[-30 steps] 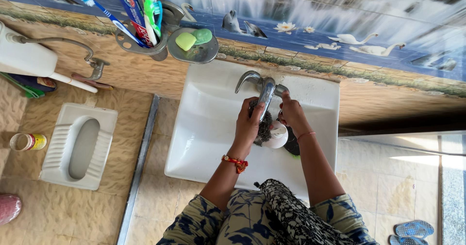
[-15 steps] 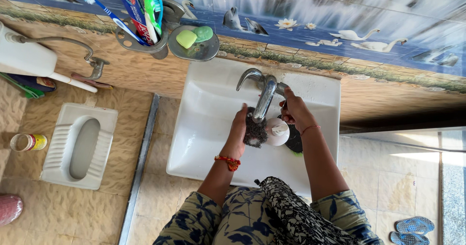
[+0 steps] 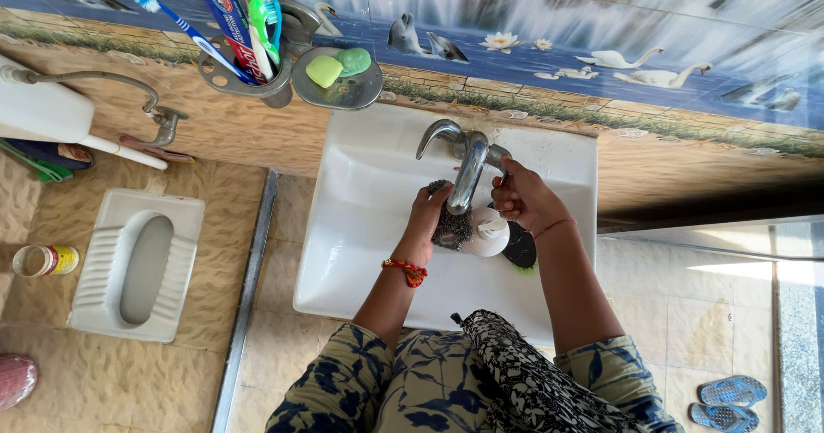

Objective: The person cleans a bathroom sink and surrounding wall tiles using a scouring pad and a brush.

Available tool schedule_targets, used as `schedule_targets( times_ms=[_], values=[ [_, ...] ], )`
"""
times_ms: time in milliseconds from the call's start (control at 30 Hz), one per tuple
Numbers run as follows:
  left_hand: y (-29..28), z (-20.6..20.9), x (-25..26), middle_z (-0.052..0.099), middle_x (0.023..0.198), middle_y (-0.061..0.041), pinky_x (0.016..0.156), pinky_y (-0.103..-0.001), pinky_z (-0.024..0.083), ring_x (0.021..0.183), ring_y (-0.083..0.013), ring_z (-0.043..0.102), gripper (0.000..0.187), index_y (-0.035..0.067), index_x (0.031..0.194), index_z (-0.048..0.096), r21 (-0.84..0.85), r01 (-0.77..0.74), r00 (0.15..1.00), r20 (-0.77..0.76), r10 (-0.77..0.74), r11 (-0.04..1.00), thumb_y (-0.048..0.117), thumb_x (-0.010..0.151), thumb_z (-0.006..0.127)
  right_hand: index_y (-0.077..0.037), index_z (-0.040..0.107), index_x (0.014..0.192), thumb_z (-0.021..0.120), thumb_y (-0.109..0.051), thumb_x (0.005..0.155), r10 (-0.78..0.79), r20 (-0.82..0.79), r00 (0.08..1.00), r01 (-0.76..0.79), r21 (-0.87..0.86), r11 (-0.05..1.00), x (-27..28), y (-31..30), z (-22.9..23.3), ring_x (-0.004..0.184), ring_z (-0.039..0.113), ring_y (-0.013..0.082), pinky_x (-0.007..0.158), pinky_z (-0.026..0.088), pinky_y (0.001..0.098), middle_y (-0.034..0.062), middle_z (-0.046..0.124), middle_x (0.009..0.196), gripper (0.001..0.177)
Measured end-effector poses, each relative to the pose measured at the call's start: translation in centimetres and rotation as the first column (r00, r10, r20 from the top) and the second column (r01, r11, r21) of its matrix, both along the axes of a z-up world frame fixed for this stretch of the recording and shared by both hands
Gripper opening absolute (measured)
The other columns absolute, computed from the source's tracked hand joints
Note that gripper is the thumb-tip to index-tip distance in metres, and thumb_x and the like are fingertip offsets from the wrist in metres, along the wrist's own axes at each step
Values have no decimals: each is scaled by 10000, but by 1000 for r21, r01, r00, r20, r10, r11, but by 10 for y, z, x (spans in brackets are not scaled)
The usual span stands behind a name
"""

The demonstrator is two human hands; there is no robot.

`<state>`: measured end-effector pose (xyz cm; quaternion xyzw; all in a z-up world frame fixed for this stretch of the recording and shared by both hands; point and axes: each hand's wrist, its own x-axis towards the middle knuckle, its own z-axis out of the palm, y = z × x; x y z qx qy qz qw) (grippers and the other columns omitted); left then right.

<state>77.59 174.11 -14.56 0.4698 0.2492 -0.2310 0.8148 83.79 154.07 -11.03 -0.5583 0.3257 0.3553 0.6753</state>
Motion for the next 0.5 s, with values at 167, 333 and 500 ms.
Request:
schedule_targets(
  times_ms=[167, 333, 500],
  values=[
    [-6, -5, 5, 711, 930, -92, 578, -347, 551, 728, -176, 707, 409, 76, 1251, 527, 85, 41, 998, -41, -37, 996, 344, 964, 638, -179, 389, 673, 485, -523, 1045, -56, -102, 993, 87, 326, 941, -5, -6, 6, 409, 236, 60, 356, 148, 233, -85, 245, 483, 516],
    [-21, -43, 9, 729, 919, -52, 628, -289, 547, 724, -107, 683, 319, 70, 1204, 592, 187, 52, 999, 5, -54, 981, 265, 951, 593, -184, 369, 670, 455, -511, 1039, -15, -27, 1000, 20, 167, 986, -15, 4, 17, 444, 281, 70, 362, 137, 235, -70, 258, 501, 501],
    [-25, -58, 21, 651, 817, -16, 576, -282, 489, 659, -86, 581, 371, -9, 1020, 678, 189, 41, 988, 139, -68, 981, 355, 987, 613, -165, 407, 697, 466, -499, 1043, -8, 10, 1000, 7, 138, 990, -21, 9, 22, 467, 327, 80, 375, 153, 235, -62, 306, 526, 484]
  ],
)
